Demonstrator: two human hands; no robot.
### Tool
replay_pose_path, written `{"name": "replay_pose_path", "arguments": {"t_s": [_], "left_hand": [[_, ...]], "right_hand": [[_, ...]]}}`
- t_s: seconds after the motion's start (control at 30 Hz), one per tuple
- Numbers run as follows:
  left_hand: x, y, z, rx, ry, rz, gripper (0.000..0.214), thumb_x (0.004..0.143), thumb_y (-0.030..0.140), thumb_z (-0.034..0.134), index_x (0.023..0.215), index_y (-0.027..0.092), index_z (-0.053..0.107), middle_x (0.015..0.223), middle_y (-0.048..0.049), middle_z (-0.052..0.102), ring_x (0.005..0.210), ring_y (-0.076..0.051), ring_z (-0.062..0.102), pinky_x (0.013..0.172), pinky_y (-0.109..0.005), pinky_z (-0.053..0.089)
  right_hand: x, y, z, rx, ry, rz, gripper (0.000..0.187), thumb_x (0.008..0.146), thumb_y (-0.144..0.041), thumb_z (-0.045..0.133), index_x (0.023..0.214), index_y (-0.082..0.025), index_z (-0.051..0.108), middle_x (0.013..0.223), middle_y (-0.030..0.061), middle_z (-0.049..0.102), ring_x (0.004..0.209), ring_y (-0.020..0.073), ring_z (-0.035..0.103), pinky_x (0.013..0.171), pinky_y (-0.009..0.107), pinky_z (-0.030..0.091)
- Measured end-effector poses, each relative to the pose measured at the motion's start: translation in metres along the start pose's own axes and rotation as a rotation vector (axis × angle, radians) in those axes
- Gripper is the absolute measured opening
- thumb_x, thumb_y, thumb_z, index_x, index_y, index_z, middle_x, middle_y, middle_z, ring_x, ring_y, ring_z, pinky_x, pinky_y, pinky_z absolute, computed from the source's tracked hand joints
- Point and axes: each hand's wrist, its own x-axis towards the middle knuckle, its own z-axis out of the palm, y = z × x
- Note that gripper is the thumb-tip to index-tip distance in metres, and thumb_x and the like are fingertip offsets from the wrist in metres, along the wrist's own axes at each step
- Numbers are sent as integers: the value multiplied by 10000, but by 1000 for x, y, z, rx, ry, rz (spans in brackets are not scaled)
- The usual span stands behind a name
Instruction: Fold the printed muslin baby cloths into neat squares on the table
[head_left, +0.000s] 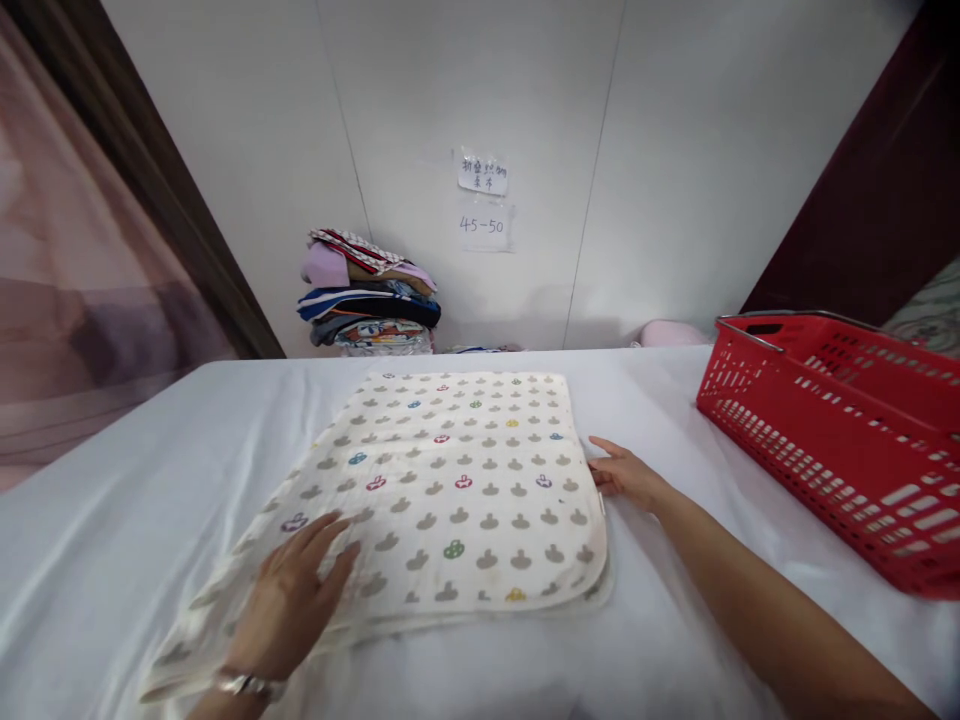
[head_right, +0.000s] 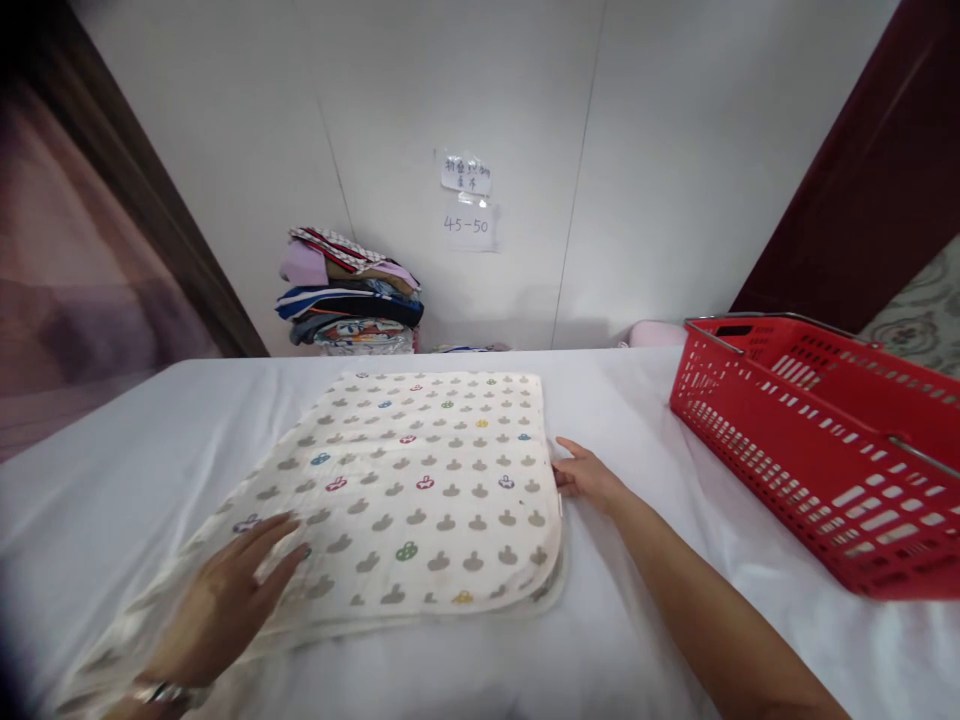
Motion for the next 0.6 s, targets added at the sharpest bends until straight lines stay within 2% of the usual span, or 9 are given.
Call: {"name": "replay_pose_path", "arguments": {"t_s": [0.07, 0.13, 0.23, 0.33, 0.4, 0.47, 0.6], "left_hand": [[16, 43, 3, -129, -21, 115, 400, 824, 462, 443, 1062, 181, 599, 1124, -81, 608, 1045, -227, 552, 926, -372, 430], [31, 95, 12, -253, -119, 177, 347, 841, 418, 438, 1037, 189, 608, 1089, -69, 624, 1020, -207, 563, 900, -340, 445], [53, 172, 35, -424, -356, 204, 290, 851, 350, 436, 1021, 203, 619, 1001, -42, 649, 804, -142, 608, 768, -264, 479], [78, 232, 65, -490, -488, 197, 262, 825, 339, 477, 945, 187, 653, 951, -39, 664, 807, -148, 599, 801, -271, 448], [94, 258, 84, -515, -572, 98, 266, 824, 344, 477, 914, 172, 658, 957, -46, 666, 865, -158, 594, 811, -264, 431], [109, 273, 101, -503, -643, -28, 322, 835, 379, 453, 934, 142, 646, 904, -71, 673, 847, -167, 603, 767, -266, 440], [126, 284, 122, -457, -694, -159, 387, 820, 409, 449, 948, 92, 629, 819, -124, 671, 759, -191, 620, 657, -277, 448]], "right_hand": [[-6, 5, -1, 12, 4, 4, 812, 725, -215, 622, 1405, -188, 178, 890, 69, 683, 787, 187, 649, 685, 319, 521], [-8, 9, 0, 19, 24, -14, 779, 704, -201, 637, 1379, -182, 249, 858, 54, 682, 775, 178, 643, 672, 304, 520], [-6, 15, 3, 22, 67, -54, 709, 673, -187, 644, 1317, -177, 346, 770, 18, 665, 682, 154, 624, 609, 281, 514], [-4, 19, 6, 53, 75, -95, 635, 650, -171, 649, 1241, -176, 419, 698, -14, 634, 591, 127, 590, 552, 255, 499], [-4, 21, 7, 85, 77, -129, 595, 646, -178, 662, 1201, -178, 447, 689, -21, 622, 553, 112, 568, 511, 233, 479], [-5, 22, 8, 100, 86, -155, 572, 648, -196, 676, 1179, -181, 461, 680, -25, 612, 523, 100, 549, 475, 213, 454], [-6, 21, 9, 91, 68, -171, 543, 671, -192, 658, 1176, -178, 460, 660, -30, 597, 478, 84, 514, 447, 203, 434]]}}
